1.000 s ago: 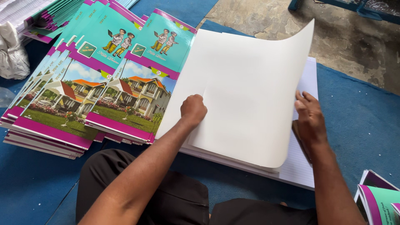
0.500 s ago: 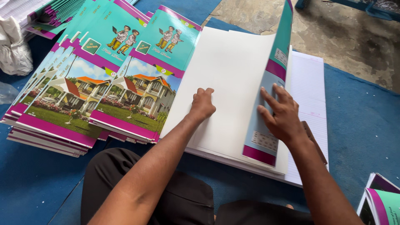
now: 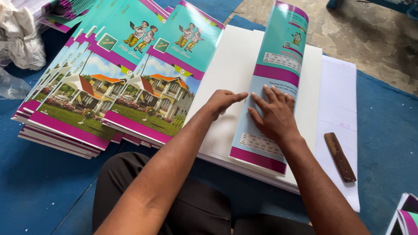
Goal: The person folds printed booklet covers over blank white pages and presses the crease with a wooden block. The person repeats this folding and pressing action for multiple booklets in a stack.
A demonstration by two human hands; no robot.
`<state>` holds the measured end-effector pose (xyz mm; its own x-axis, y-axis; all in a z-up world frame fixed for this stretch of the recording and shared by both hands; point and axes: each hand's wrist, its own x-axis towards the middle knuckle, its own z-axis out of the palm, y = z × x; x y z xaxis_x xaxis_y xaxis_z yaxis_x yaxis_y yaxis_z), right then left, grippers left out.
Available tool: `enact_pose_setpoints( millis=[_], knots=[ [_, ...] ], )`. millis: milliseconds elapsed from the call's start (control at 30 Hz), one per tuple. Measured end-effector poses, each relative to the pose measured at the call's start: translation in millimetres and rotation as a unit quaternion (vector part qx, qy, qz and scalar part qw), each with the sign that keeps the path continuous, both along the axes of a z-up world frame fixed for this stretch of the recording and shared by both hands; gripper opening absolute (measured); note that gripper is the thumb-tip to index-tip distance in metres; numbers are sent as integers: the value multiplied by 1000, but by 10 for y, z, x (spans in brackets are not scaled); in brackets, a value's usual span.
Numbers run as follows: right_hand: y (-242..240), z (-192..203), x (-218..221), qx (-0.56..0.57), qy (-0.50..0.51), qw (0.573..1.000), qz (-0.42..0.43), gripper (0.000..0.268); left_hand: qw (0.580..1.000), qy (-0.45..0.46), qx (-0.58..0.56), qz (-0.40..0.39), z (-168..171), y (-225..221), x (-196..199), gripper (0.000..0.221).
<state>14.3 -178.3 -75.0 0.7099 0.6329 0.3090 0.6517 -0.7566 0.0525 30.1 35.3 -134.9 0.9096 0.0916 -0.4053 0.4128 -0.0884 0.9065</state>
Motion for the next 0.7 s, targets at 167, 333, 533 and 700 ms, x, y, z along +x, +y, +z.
enact_pose_setpoints(
  millis=[167,333,533,700],
  knots=[
    [60,-127,97,18,14,999,36,45,999,-11,-51,15,-149,50,86,39],
    [11,-117,315,70,32,997,29,41,998,4,-59,18,-274,99,188,27],
    [-242,18,742,181,130,971,-91,68,999,13,-35,21,-284,130,216,25],
    [-289,-167,864,195,249,938,-138,85,995,22,60,81,-132,32,150,33]
  ],
)
